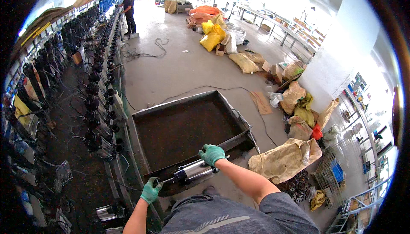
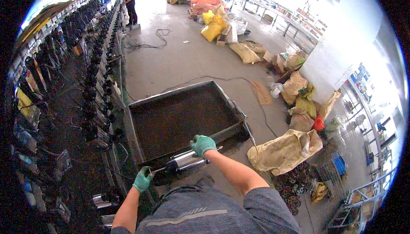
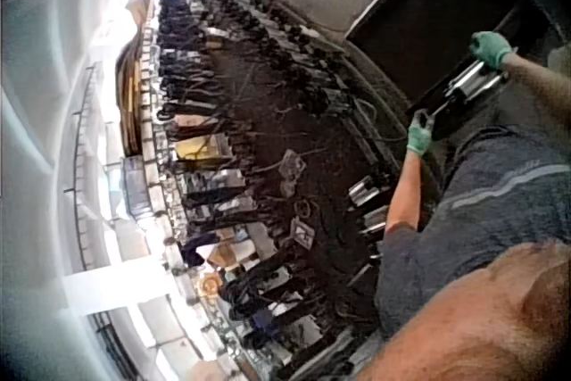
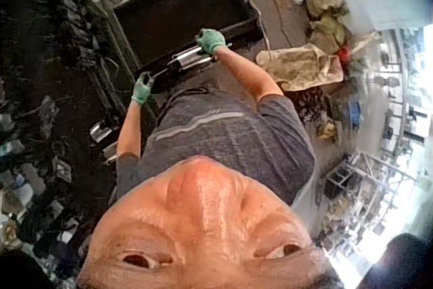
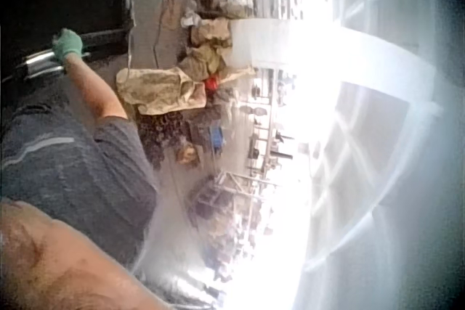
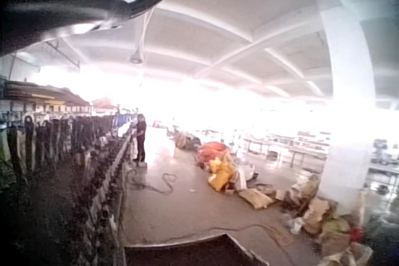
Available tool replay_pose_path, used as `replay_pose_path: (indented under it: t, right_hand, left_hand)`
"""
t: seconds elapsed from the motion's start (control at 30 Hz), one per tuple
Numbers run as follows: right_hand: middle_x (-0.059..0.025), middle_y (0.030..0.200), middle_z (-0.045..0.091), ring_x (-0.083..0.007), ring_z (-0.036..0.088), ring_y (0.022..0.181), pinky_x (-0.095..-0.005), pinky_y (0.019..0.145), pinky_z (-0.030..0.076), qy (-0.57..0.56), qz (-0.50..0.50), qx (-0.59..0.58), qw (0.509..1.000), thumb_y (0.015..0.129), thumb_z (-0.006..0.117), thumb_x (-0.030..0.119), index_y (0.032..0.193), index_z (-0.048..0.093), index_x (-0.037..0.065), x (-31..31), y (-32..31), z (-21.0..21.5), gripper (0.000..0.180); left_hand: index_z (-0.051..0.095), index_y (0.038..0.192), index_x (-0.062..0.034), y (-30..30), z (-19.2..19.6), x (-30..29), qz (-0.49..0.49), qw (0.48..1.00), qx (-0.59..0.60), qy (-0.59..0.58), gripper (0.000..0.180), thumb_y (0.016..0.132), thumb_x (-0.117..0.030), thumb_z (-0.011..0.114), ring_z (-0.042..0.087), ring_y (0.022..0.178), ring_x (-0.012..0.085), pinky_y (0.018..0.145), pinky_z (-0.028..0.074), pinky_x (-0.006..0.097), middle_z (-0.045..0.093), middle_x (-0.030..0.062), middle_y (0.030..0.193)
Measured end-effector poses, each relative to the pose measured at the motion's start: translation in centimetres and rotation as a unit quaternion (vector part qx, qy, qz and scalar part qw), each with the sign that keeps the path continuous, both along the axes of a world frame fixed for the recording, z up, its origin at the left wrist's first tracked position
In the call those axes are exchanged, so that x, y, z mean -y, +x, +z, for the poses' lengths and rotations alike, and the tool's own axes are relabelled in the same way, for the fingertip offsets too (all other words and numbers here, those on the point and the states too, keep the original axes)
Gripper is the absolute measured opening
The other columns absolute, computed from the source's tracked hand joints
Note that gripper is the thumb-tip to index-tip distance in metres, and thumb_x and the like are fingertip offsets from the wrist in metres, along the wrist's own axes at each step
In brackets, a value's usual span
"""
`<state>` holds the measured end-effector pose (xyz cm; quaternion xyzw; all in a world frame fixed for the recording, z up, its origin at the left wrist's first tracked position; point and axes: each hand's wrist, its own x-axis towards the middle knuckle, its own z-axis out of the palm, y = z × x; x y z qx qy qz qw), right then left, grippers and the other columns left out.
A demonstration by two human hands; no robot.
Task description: The person repeatedly picks up cylindrical electrical components from a rack and places them into a metal tray. They handle the components with gloved hands, rotating them and adjusting their position within the tray before returning to the rack to retrieve more units.
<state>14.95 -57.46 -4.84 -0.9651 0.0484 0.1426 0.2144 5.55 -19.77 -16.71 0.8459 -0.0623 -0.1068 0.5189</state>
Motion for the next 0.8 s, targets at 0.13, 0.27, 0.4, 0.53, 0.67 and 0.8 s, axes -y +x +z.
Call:
replay_pose_path:
  t: [0.13, 0.27, 0.4, 0.53, 0.67, 0.8]
  right_hand:
    - [-0.022, 0.112, 0.07, -0.0398, 0.065, 0.108, -0.044, 0.092, 0.051, 0.323, -0.139, 0.089, 0.932, 0.095, 0.062, 0.038, 0.12, 0.066, 0.004, 8.1, 0.0, -5.5, 0.042]
    - [-0.0242, 0.108, 0.07, -0.042, 0.066, 0.101, -0.0463, 0.09, 0.051, 0.056, -0.27, 0.229, 0.934, 0.088, 0.069, 0.026, 0.117, 0.066, 0.003, 20.9, -2.0, -8.0, 0.037]
    - [-0.0242, 0.099, 0.071, -0.0443, 0.068, 0.092, -0.0483, 0.083, 0.054, -0.114, -0.371, 0.297, 0.872, 0.088, 0.067, 0.029, 0.117, 0.063, 0.001, 33.1, -5.4, -18.9, 0.04]
    - [-0.0122, 0.076, 0.063, -0.03, 0.059, 0.062, -0.0444, 0.056, 0.049, 0.336, -0.409, -0.032, 0.848, 0.093, 0.062, 0.035, 0.104, 0.059, 0.007, 32.2, -2.5, -17.6, 0.03]
    - [-0.0017, 0.069, 0.059, -0.0186, 0.049, 0.05, -0.0306, 0.046, 0.041, 0.601, -0.422, -0.128, 0.667, 0.097, 0.056, 0.034, 0.09, 0.058, 0.016, 27.6, -2.3, -10.0, 0.02]
    - [-0.0045, 0.087, 0.063, -0.0178, 0.062, 0.071, -0.0312, 0.059, 0.053, 0.632, -0.231, -0.108, 0.732, 0.1, 0.057, 0.017, 0.107, 0.058, 0.009, 16.8, -6.1, -3.5, 0.01]
  left_hand:
    - [0.054, 0.133, -0.0042, -1.2, 0.0, 0.8, 0.106, 0.989, -0.066, -0.075, 0.042, 0.095, -0.014, 0.07, 0.062, 0.108, 0.0221, 0.095, 0.05, 0.037, 0.064, 0.0124, 0.12]
    - [0.052, 0.138, -0.0048, -4.4, 0.2, 1.2, 0.287, 0.956, -0.007, -0.062, 0.041, 0.098, -0.008, 0.064, 0.058, 0.115, 0.0234, 0.103, 0.045, 0.037, 0.061, 0.0111, 0.125]
    - [0.048, 0.142, -0.0016, -5.4, 2.6, 3.8, 0.358, 0.929, -0.047, 0.083, 0.046, 0.099, -0.011, 0.063, 0.054, 0.126, 0.0258, 0.109, 0.041, 0.038, 0.056, 0.0126, 0.136]
    - [0.047, 0.145, 0.0015, -6.2, 4.6, 6.2, 0.393, 0.915, -0.002, 0.086, 0.05, 0.101, -0.018, 0.062, 0.051, 0.131, 0.0292, 0.111, 0.039, 0.039, 0.054, 0.0166, 0.144]
    - [0.052, 0.141, -0.0021, -5.0, 8.0, 9.4, 0.325, 0.937, 0.05, 0.121, 0.047, 0.101, -0.025, 0.063, 0.055, 0.127, 0.0315, 0.109, 0.041, 0.039, 0.058, 0.0181, 0.138]
    - [0.053, 0.138, -0.0035, -5.2, 11.4, 11.8, 0.274, 0.948, 0.145, 0.071, 0.043, 0.101, -0.023, 0.063, 0.062, 0.107, 0.0212, 0.097, 0.048, 0.034, 0.064, 0.011, 0.12]
